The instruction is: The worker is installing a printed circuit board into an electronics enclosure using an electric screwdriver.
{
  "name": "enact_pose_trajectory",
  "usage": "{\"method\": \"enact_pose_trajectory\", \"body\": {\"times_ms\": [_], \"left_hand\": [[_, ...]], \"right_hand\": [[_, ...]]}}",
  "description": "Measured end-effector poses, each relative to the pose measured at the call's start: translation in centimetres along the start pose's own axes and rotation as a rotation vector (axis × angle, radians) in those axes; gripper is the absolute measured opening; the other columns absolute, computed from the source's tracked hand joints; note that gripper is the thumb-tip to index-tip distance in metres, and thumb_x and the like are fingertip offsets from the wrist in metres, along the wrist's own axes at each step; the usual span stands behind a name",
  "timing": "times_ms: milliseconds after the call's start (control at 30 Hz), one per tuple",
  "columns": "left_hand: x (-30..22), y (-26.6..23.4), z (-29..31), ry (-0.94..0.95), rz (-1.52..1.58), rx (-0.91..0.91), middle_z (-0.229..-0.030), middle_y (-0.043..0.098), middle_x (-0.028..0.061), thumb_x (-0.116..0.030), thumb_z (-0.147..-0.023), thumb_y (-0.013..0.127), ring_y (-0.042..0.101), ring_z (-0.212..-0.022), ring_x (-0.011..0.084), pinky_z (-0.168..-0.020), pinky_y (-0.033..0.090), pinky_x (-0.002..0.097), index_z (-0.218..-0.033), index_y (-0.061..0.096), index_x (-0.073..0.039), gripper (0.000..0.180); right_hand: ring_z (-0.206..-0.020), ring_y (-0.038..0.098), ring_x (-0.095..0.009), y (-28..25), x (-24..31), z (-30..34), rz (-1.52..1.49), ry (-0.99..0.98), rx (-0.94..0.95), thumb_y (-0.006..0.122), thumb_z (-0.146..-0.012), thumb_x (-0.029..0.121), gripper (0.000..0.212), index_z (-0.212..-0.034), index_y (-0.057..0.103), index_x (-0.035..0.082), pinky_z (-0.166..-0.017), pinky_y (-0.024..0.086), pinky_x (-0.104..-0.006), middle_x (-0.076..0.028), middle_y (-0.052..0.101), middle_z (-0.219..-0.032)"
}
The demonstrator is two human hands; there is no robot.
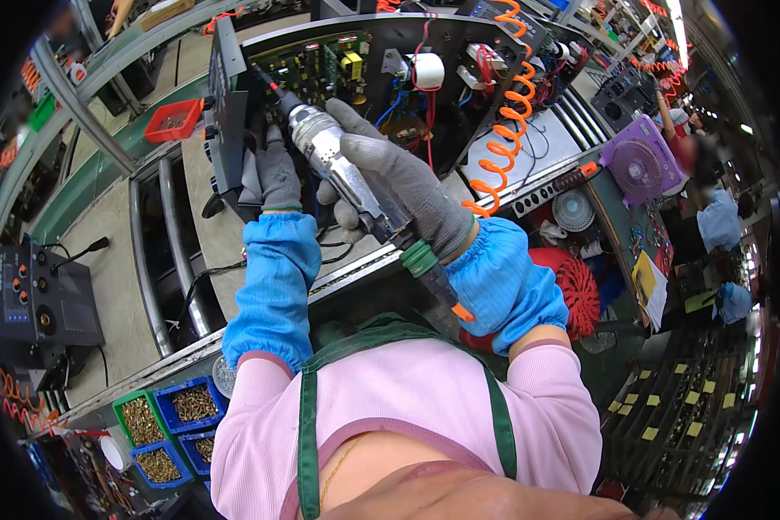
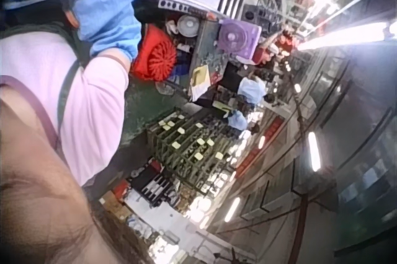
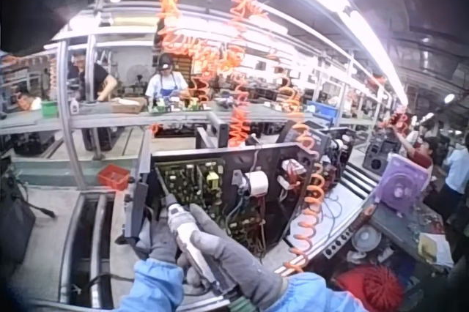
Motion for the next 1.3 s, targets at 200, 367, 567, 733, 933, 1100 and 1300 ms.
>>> {"method": "enact_pose_trajectory", "body": {"times_ms": [200, 367, 567, 733, 933, 1100, 1300], "left_hand": [[-0.7, 6.2, 2.8, 0.023, -0.095, 0.015, -0.131, 0.053, 0.0095, -0.024, -0.094, 0.057, 0.051, -0.113, 0.0235, -0.096, 0.041, 0.0335, -0.135, 0.047, -0.009, 0.045], [-6.2, 10.4, 7.0, 0.144, -0.409, -0.094, -0.132, 0.053, 0.0098, -0.024, -0.095, 0.055, 0.051, -0.114, 0.0239, -0.099, 0.039, 0.0341, -0.134, 0.047, -0.006, 0.044], [-0.5, 3.7, 6.0, 0.045, -0.245, -0.040, -0.132, 0.050, 0.0146, -0.026, -0.095, 0.053, 0.050, -0.117, 0.0285, -0.100, 0.038, 0.0361, -0.133, 0.046, -0.001, 0.046], [-4.7, 6.7, 7.4, -0.438, 0.516, 0.007, -0.115, 0.057, 0.0111, -0.033, -0.096, 0.047, 0.055, -0.103, 0.0247, -0.091, 0.044, 0.0338, -0.123, 0.052, -0.008, 0.038], [-5.9, 7.0, 7.3, -0.411, 0.285, -0.175, -0.121, 0.056, 0.0125, -0.033, -0.096, 0.046, 0.054, -0.110, 0.0261, -0.095, 0.043, 0.0346, -0.128, 0.049, -0.009, 0.040], [-4.9, 4.4, 7.7, -0.370, 0.051, -0.023, -0.126, 0.051, 0.0112, -0.043, -0.099, 0.036, 0.053, -0.110, 0.0243, -0.094, 0.044, 0.0330, -0.136, 0.041, -0.013, 0.048], [-8.7, 11.5, 9.0, -0.403, -0.173, -0.168, -0.120, 0.055, 0.0150, -0.025, -0.095, 0.052, 0.055, -0.110, 0.0237, -0.091, 0.046, 0.0348, -0.131, 0.045, -0.008, 0.041]], "right_hand": [[-0.063, 0.064, -0.021, -1.4, -0.1, -0.5, 0.007, -0.072, -0.046, 0.058, -0.089, 0.033, 0.075, -0.149, 0.019, 0.012, -0.049, 0.057, -0.0297, -0.018, 0.059, -0.095], [-0.076, 0.066, -0.021, -1.1, -0.8, -0.6, -0.039, -0.092, -0.038, 0.060, -0.087, 0.032, 0.076, -0.149, 0.020, 0.011, -0.052, 0.057, -0.0287, -0.017, 0.056, -0.106], [-0.067, 0.064, -0.016, -0.9, -1.3, -0.9, 0.063, -0.140, -0.072, 0.061, -0.083, 0.035, 0.082, -0.149, 0.019, 0.012, -0.055, 0.056, -0.0290, -0.014, 0.059, -0.100], [-0.060, 0.062, -0.017, -0.8, -1.6, -0.6, 0.010, -0.086, -0.042, 0.059, -0.085, 0.034, 0.079, -0.150, 0.019, 0.013, -0.052, 0.055, -0.0291, -0.016, 0.061, -0.094], [-0.056, 0.063, -0.020, -1.0, -2.6, -1.2, -0.175, -0.140, 0.016, 0.058, -0.088, 0.031, 0.076, -0.150, 0.017, 0.017, -0.048, 0.055, -0.0296, -0.019, 0.062, -0.087], [-0.054, 0.064, -0.022, 0.1, -2.7, -1.3, -0.052, -0.139, -0.038, 0.059, -0.089, 0.032, 0.075, -0.150, 0.017, 0.019, -0.048, 0.057, -0.0325, -0.019, 0.062, -0.086], [-0.054, 0.064, -0.021, 0.6, -2.0, -0.5, -0.103, -0.129, -0.068, 0.059, -0.089, 0.030, 0.076, -0.150, 0.016, 0.018, -0.049, 0.058, -0.0332, -0.019, 0.062, -0.084]]}}
Point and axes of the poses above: each hand's wrist, its own z-axis away from the middle knuckle, its own y-axis out of the palm, x = y × z, the point moved 1 cm from there along -z, towards the middle knuckle
